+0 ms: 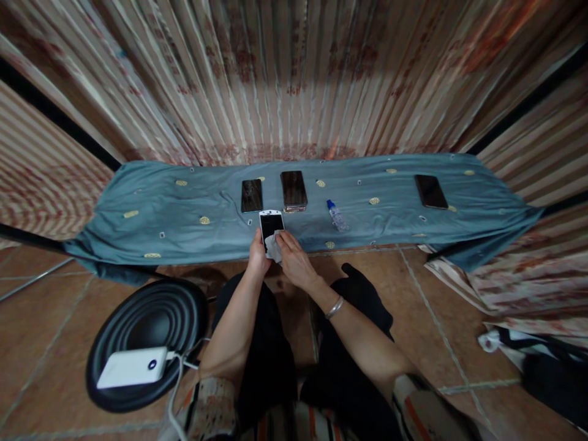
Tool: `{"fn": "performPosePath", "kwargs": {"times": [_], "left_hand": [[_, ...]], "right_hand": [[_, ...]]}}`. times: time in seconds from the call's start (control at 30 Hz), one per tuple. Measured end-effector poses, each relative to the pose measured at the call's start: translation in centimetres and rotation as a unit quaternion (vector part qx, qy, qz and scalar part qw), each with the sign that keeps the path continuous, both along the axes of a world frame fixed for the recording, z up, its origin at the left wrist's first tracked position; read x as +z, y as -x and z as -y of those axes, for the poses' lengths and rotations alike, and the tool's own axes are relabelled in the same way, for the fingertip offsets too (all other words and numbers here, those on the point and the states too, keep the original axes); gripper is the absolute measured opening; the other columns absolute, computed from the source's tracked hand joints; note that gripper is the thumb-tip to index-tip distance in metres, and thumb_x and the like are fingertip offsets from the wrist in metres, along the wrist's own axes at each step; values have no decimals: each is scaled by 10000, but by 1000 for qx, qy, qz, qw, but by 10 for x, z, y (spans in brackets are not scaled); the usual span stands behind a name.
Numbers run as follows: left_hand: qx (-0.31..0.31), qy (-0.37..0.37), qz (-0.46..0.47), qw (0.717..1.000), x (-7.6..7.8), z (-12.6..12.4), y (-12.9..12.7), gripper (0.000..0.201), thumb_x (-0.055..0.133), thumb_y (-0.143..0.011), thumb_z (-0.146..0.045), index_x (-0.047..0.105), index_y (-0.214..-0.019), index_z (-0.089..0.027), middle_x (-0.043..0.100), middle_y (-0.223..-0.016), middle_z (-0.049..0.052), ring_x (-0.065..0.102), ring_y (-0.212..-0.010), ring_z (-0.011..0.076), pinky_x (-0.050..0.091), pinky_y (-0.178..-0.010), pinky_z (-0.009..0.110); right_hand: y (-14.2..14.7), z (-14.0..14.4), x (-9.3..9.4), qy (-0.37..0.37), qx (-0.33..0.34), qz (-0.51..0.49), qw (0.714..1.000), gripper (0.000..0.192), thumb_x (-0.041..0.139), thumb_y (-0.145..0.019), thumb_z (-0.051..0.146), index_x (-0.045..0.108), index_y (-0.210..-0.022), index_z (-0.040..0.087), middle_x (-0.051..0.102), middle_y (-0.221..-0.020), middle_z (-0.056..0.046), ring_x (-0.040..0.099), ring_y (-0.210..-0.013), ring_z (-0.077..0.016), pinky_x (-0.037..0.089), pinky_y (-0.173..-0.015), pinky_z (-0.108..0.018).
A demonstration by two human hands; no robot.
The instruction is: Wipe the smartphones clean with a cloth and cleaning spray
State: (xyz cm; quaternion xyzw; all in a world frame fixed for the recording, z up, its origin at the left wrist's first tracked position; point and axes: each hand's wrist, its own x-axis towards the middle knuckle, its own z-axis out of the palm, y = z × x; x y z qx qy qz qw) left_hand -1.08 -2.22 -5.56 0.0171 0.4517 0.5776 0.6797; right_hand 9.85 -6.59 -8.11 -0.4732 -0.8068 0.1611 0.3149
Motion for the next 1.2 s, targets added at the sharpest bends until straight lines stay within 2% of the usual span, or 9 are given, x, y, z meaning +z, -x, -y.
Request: {"fn": "performPosePath", "kwargs": {"times": [0.13,0.27,0.43,0.63,0.77,0.9,1.0,1.1,1.2], "left_hand": [[-22,7,5,1000,-1,-4,3,568,306,-996,-473,661,-1180,-69,765,-796,117,744,-909,228,541,-926,329],[-9,3,-16,1000,0,-6,3,539,293,-1004,-458,642,-1210,-102,757,-748,76,746,-871,212,541,-924,326],[-1,-3,-31,1000,4,-4,1,488,312,-1005,-439,664,-1152,-134,764,-763,57,745,-873,205,540,-919,318],[-6,-6,-19,1000,1,-3,5,482,342,-998,-459,710,-968,-148,749,-700,52,743,-779,186,559,-835,284],[-3,4,-19,1000,-9,-6,7,460,358,-998,-435,710,-985,-139,743,-703,53,742,-809,181,552,-842,272],[-6,1,-39,999,-15,-8,8,396,429,-981,-392,705,-1025,-110,763,-774,65,738,-813,170,532,-865,264],[0,-16,-38,999,-15,-7,7,361,464,-968,-367,714,-1019,-111,777,-856,83,735,-886,177,504,-917,262],[7,-11,-35,999,-13,-6,7,362,432,-980,-336,713,-981,-108,775,-862,85,724,-964,183,478,-981,273],[0,3,-36,999,-12,-6,8,401,418,-983,-390,708,-969,-114,770,-827,85,727,-963,194,500,-963,287]], "right_hand": [[1,4,0,7,23,19,1000,565,355,-862,24,463,-1414,-31,458,-1487,-251,331,-1457,-272,337,-1204,-462],[-1,-8,3,15,14,19,1000,544,369,-882,47,486,-1412,7,484,-1477,-221,359,-1441,-262,339,-1202,-452],[2,-23,4,16,-13,8,1000,539,353,-898,48,488,-1420,54,489,-1481,-194,384,-1427,-249,344,-1194,-465],[5,-10,6,10,-4,26,1000,543,406,-870,32,493,-1405,-10,479,-1482,-228,358,-1442,-276,329,-1211,-442],[5,-10,7,10,-1,29,1000,521,396,-887,44,508,-1394,-9,495,-1468,-227,372,-1433,-292,358,-1191,-461],[8,-26,6,1,-17,14,1000,515,400,-896,48,508,-1399,24,500,-1467,-218,387,-1425,-287,366,-1177,-486],[11,-36,4,-9,-32,-1,999,525,410,-890,39,515,-1403,70,521,-1458,-187,410,-1413,-269,367,-1178,-475],[14,-36,3,-6,-35,-1,999,513,416,-890,32,518,-1393,42,517,-1457,-205,402,-1418,-277,358,-1185,-473],[14,-27,2,-3,-17,5,1000,502,419,-894,35,518,-1387,21,507,-1461,-216,382,-1430,-287,355,-1187,-477]]}}
